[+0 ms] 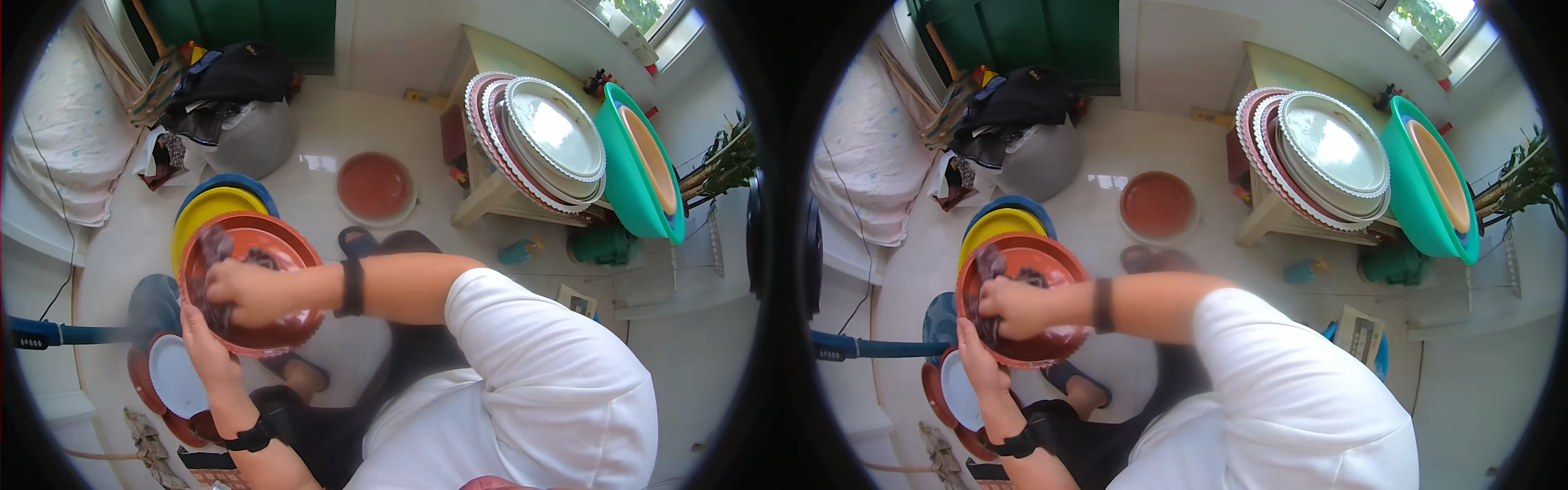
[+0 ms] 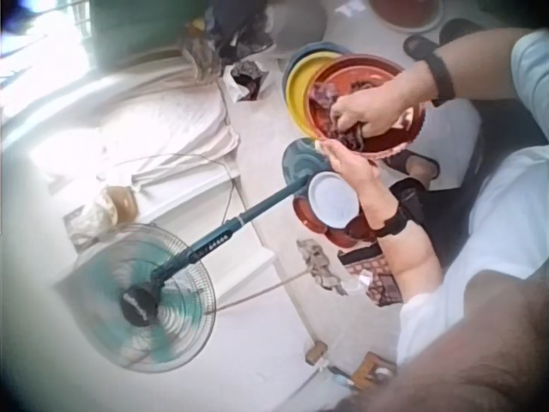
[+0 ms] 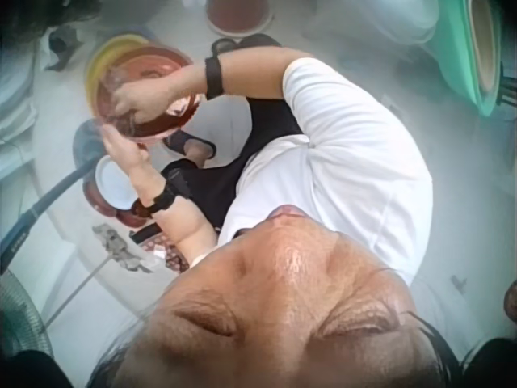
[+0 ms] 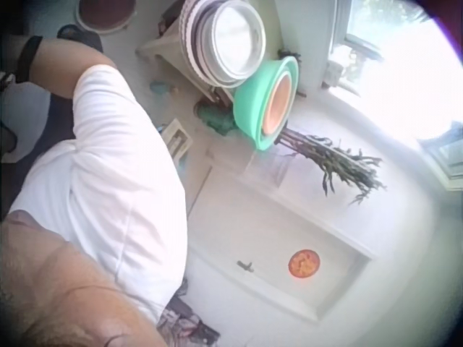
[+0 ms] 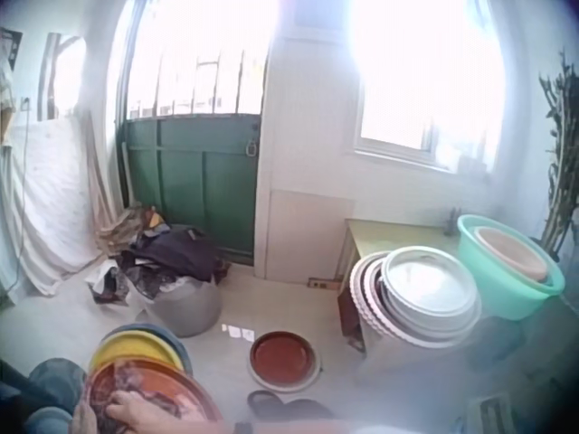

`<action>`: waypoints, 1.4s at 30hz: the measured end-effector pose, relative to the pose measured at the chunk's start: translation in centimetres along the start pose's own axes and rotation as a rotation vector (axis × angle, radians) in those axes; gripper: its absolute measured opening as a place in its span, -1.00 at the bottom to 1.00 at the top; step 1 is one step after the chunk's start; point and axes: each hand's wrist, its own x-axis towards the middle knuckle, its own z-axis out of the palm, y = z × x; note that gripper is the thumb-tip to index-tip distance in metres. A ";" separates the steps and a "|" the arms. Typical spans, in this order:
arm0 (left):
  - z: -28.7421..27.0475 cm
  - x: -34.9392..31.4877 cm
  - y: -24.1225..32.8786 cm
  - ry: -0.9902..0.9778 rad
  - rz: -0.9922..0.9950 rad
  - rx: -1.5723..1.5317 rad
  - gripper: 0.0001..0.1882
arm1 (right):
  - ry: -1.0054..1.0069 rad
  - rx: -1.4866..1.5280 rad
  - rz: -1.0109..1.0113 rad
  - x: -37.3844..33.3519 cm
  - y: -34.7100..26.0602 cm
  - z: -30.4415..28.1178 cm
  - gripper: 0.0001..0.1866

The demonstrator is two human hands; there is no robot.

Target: Cleaning and drying various plates and lids using a cloth.

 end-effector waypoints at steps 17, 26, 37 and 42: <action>-0.9 0.1 -1.2 -0.199 -0.015 0.029 -0.49 | 0.147 -0.284 0.521 1.6 0.8 -2.5 -0.71; -2.9 0.8 0.7 0.183 0.111 -0.053 -0.39 | -0.275 -0.243 -0.124 -1.3 -1.8 -1.8 -0.85; -2.7 -0.6 1.9 -0.045 0.042 -0.011 -0.46 | -0.112 -0.950 0.567 0.4 0.6 -5.5 -0.77; -0.6 -0.8 0.0 -0.225 -0.017 -0.010 -0.53 | 0.040 -0.653 0.550 0.4 1.7 -3.1 -0.73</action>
